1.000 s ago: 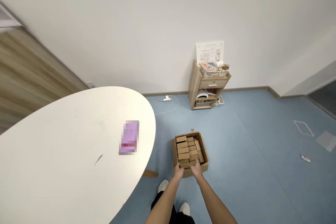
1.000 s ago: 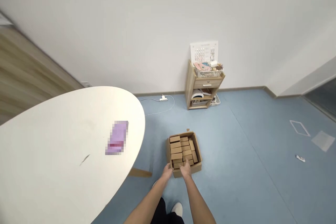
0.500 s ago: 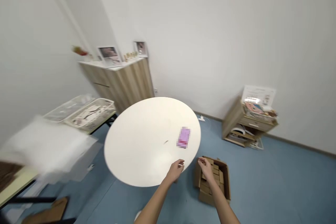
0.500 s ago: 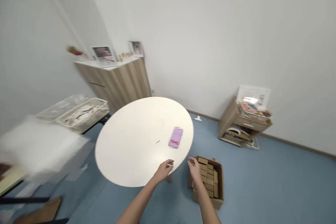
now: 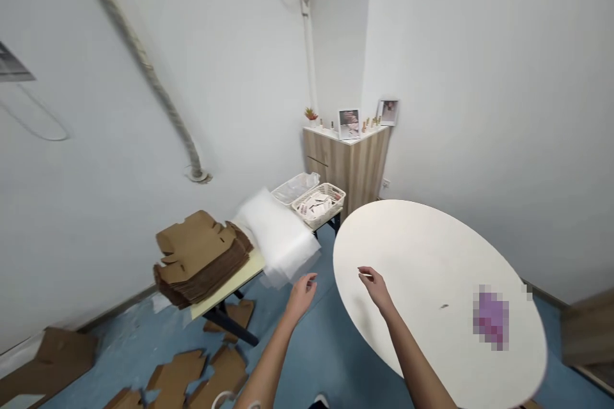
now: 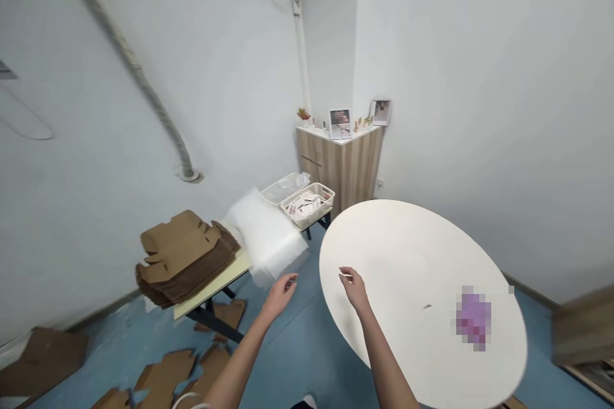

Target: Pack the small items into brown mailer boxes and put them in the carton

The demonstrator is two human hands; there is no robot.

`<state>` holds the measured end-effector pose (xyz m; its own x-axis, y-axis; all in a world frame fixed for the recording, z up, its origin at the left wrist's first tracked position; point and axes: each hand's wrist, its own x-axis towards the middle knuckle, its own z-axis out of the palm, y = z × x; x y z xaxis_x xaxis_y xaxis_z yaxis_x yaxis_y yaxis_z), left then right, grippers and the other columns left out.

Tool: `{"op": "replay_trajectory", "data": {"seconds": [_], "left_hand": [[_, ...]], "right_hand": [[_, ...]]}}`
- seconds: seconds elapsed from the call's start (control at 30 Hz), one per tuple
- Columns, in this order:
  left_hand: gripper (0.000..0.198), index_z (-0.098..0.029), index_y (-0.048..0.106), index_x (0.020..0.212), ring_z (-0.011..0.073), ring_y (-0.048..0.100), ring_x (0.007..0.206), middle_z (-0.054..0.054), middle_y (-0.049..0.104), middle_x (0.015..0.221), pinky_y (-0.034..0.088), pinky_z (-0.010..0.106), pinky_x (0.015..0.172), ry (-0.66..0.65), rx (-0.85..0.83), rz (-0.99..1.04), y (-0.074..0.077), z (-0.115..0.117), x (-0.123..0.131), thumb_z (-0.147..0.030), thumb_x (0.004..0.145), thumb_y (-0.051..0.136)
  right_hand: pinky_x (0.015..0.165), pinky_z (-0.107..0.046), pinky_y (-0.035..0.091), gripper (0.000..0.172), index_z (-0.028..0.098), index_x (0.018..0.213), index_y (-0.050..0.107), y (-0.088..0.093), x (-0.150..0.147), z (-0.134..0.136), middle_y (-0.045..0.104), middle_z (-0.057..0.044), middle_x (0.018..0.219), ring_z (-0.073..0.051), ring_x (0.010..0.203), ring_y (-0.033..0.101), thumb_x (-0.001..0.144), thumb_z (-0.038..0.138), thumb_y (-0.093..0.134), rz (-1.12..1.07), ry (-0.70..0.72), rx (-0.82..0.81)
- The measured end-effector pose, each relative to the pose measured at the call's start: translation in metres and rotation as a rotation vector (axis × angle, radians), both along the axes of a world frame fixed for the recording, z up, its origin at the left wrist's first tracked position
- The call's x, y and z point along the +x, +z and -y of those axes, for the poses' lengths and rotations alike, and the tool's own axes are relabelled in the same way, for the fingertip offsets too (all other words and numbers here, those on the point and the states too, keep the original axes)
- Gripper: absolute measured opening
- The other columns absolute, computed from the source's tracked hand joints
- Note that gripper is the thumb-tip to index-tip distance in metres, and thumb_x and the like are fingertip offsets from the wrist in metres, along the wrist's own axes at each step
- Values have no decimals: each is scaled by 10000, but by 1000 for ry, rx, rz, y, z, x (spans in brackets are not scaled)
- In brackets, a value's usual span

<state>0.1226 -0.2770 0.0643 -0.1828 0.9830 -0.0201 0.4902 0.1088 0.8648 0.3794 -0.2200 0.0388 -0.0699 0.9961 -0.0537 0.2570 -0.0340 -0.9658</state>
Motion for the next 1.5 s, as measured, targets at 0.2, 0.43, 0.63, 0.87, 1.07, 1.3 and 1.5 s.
{"op": "replay_trajectory", "data": {"seconds": [0.2, 0.43, 0.63, 0.87, 1.07, 1.3, 1.5], "left_hand": [[335, -216, 638, 1121, 240, 631, 1065, 87, 654, 1169, 480, 404, 976, 43, 16, -166, 1, -22, -106, -322, 837, 496], [542, -187, 424, 1417, 280, 264, 1447, 141, 318, 1555, 263, 457, 1156, 36, -48, -403, -16, -92, -167, -310, 891, 466], [713, -218, 218, 1528, 314, -29, 1486, 110, 50, 1623, 111, 559, 1168, -3, -164, -494, -6, -209, -192, -393, 889, 481], [702, -246, 241, 1525, 320, -15, 1488, 75, 49, 1624, 82, 588, 1164, -68, -239, -605, -17, -319, -215, -396, 882, 482], [655, -292, 230, 1524, 326, 43, 1488, 53, 105, 1619, 72, 637, 1150, -98, -124, -676, -59, -341, -224, -443, 920, 435], [626, -232, 373, 1471, 330, 82, 1484, 105, 238, 1591, 95, 612, 1164, -30, 23, -493, -65, -347, -226, -463, 901, 490], [778, -204, 293, 1495, 294, 287, 1438, 156, 309, 1558, 290, 452, 1155, 124, 13, 398, -31, -356, -210, -565, 856, 552]], "right_hand": [[835, -371, 533, 346, 205, 982, 685, 21, -109, -71, 702, -90, 1059, -238, 929, 663, 765, 448, 568, 4, 155, 37], [851, -371, 519, 321, 198, 1027, 679, 16, -194, -181, 702, -96, 1084, -234, 924, 666, 774, 362, 567, 138, 263, 79], [889, -358, 494, 431, 163, 1222, 610, 15, -252, -301, 677, -138, 1178, -248, 1041, 649, 830, 331, 549, 321, 308, 90], [991, -341, 417, 488, 126, 1344, 526, 14, -327, -430, 622, -164, 1288, -261, 1216, 564, 885, 291, 514, 682, 342, 147], [930, -333, 427, 384, 125, 1245, 597, -4, -361, -464, 700, -175, 1110, -266, 1089, 631, 890, 256, 532, 984, 412, 183], [1065, -372, 351, 357, 145, 1245, 615, 7, -355, -447, 730, -145, 1057, -236, 1023, 668, 944, 212, 435, 927, 351, 337], [1084, -447, 385, 389, 210, 1278, 606, 37, -336, -374, 681, -93, 1218, -242, 1134, 626, 972, 319, 393, 521, 107, 484]]}}
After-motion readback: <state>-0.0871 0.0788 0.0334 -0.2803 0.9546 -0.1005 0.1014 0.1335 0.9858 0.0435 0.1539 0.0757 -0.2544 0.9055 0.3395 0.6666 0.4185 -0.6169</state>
